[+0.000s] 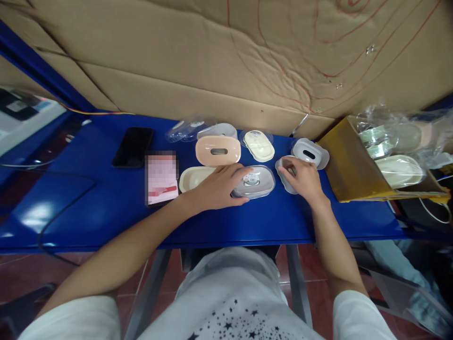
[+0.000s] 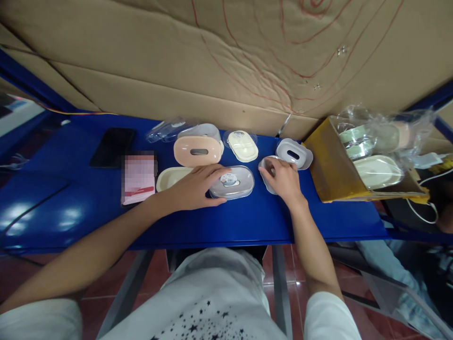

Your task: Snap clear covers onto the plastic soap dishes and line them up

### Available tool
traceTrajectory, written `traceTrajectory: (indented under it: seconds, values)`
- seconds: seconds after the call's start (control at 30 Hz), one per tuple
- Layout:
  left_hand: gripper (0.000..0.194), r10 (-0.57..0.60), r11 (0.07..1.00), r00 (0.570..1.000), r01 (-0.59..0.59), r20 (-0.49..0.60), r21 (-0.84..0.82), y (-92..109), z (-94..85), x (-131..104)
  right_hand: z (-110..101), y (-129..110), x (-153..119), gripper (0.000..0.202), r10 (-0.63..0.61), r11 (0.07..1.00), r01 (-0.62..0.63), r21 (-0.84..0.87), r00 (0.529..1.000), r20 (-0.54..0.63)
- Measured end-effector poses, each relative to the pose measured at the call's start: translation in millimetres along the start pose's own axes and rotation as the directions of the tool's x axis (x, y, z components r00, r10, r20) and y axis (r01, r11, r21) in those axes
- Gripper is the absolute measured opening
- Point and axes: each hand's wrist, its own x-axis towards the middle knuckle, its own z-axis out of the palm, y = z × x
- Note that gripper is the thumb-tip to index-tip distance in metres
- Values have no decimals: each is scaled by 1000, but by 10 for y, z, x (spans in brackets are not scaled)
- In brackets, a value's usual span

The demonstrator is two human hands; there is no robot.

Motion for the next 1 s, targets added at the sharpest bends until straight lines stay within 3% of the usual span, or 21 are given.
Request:
traceTrajectory:
  seconds: [0.13, 0.23, 0.33, 0.47, 0.57, 0.77, 1.0]
  values:
    - [80, -13, 1000, 1000, 13, 13, 15, 14, -9, 4, -24, -6, -54, 56, 11, 995, -4, -104, 998, 61]
    - [79, -19, 1000, 1000, 18, 11, 18, 10, -3, 6, -6, -61, -75, 47, -72, 997, 70, 22, 994, 87]
    - [79, -16, 1000, 1000, 16, 7, 15, -4, 7, 1, -3, -104, -61, 44, -88, 982, 84, 167, 996, 21]
    - [79, 0, 1000, 1000, 0, 8, 2, -19, 6, -8, -50, -56, -6, 51, 6, 974, 28, 226, 989, -149]
    - [79, -3, 1000, 1000, 3, 12, -5, -16, -1, -11, -60, 68, 57, 48, -3, 987, 40, 154, 973, -232]
    - [80, -1, 1000, 1000, 1, -4, 29, -14, 31, -14, 46, 308, 205, 38, -105, 994, 95, -55, 970, -217]
    - [75, 9, 996, 998, -3, -65, 88, -1, 60, -20, -44, 406, 140, 31, 55, 996, -72, -46, 952, -300]
